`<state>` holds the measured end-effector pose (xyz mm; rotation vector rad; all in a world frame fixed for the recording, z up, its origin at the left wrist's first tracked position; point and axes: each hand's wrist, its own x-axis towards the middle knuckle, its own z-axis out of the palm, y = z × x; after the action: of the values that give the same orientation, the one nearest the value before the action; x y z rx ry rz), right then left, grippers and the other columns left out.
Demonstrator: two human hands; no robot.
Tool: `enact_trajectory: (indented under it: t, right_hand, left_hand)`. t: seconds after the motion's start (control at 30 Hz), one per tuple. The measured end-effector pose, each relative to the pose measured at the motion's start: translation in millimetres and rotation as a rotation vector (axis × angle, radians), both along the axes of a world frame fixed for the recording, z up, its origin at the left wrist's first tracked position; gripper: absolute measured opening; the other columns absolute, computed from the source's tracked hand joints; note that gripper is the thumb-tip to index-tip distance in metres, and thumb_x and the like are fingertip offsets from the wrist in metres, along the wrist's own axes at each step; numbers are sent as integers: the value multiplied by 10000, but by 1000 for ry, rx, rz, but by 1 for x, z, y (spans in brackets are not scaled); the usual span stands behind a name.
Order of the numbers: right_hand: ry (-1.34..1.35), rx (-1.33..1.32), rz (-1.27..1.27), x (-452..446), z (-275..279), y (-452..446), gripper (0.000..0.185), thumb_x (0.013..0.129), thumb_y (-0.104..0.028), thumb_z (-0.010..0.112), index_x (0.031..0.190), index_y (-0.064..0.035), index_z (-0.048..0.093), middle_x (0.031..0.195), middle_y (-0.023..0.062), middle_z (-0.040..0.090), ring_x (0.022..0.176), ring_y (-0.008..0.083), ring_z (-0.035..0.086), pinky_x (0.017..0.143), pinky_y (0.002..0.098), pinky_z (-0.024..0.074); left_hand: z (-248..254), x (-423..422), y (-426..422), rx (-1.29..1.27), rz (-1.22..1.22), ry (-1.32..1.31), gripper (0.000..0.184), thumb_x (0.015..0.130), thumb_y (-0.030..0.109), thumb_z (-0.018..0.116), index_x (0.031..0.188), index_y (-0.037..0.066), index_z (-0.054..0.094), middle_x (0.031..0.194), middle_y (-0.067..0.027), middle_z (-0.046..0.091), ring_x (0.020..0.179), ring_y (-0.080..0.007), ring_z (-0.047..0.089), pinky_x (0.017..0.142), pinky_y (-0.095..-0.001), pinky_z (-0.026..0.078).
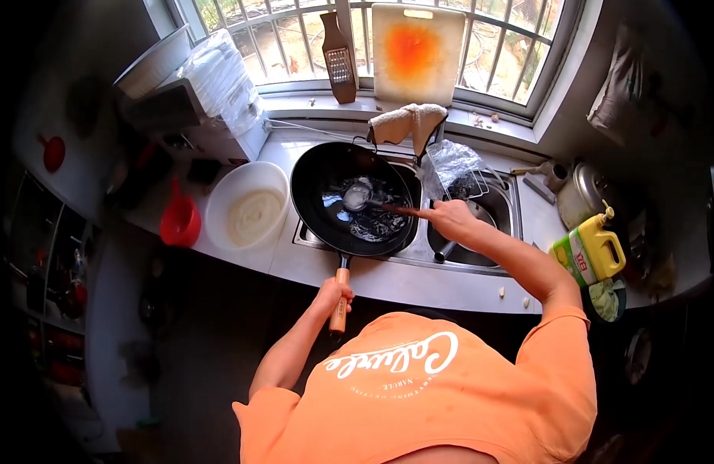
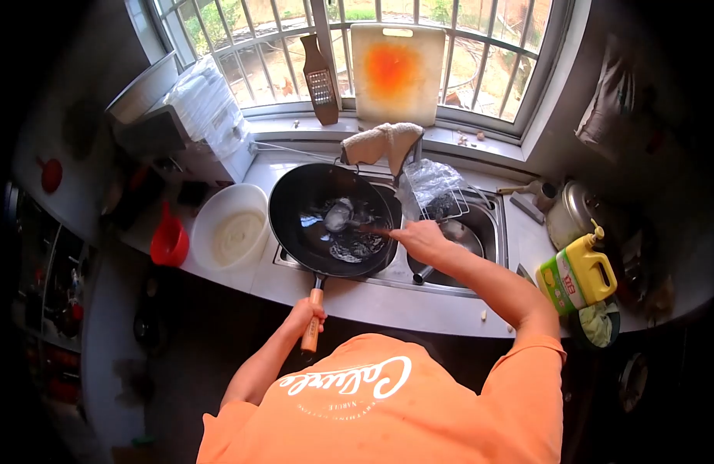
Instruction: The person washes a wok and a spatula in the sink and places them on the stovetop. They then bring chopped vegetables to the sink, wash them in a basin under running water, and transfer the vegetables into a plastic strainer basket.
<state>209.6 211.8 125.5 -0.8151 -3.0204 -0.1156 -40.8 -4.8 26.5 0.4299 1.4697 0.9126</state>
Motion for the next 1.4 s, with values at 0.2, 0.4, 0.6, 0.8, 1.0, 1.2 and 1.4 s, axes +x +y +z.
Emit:
enact_trajectory:
  t: [0.2, 0.4, 0.6, 0.8, 1.0, 1.2, 1.4]
  right_hand:
    - [3, -631, -31, 35, 79, 3, 359, 724, -175, 615, 1081, -205, 624, 865, 68, 655, 761, 245, 622, 657, 320, 489]
    - [85, -560, -234, 12, -1, -12, 360, 774, -186, 551, 1133, -173, 573, 905, 117, 642, 803, 295, 613, 696, 395, 490]
    - [327, -542, -391, 35, -33, -44, 291, 796, -178, 530, 1083, -155, 570, 777, 116, 620, 723, 265, 616, 615, 394, 475]
    - [721, -1415, -500, 94, -20, -68, 432, 820, -117, 519, 1219, 39, 469, 699, 17, 545, 579, 65, 514, 450, 204, 397]
    - [757, -1363, -451, 124, -41, -83, 404, 826, -118, 525, 1204, 19, 489, 706, 2, 541, 577, 56, 501, 447, 202, 390]
    - [749, -1355, -456, 150, -52, -90, 390, 828, -126, 533, 1200, -14, 498, 698, 0, 537, 572, 54, 490, 449, 207, 387]
    - [819, -1517, -431, 161, -58, -94, 423, 825, -126, 542, 1231, -26, 475, 673, 9, 533, 521, 62, 460, 429, 205, 368]
  left_hand:
    - [5, -2, 1, -33, -18, 37, 203, 630, 4, 573, 772, -6, 429, 597, -115, 504, 404, -223, 499, 388, -337, 465]
    - [7, -18, 2, -55, -39, 156, 223, 621, -1, 589, 780, -23, 434, 592, -125, 509, 407, -243, 512, 381, -360, 466]
    - [30, -30, 10, -122, -112, 327, 178, 578, -27, 579, 719, -39, 470, 554, -130, 502, 407, -251, 508, 370, -353, 442]
    - [75, -30, 21, -201, -115, 680, 238, 548, 17, 616, 753, -27, 503, 553, -104, 540, 403, -214, 527, 372, -318, 445]
    - [117, -19, 38, -295, -192, 881, 191, 546, 12, 623, 708, -9, 524, 538, -100, 551, 407, -206, 544, 380, -323, 435]
    - [147, -13, 44, -343, -156, 995, 197, 533, 13, 624, 707, 7, 532, 548, -86, 549, 431, -197, 548, 418, -318, 451]
    - [192, 13, 44, -426, -153, 1128, 236, 523, 22, 629, 747, 12, 554, 569, -95, 566, 436, -210, 553, 428, -322, 455]
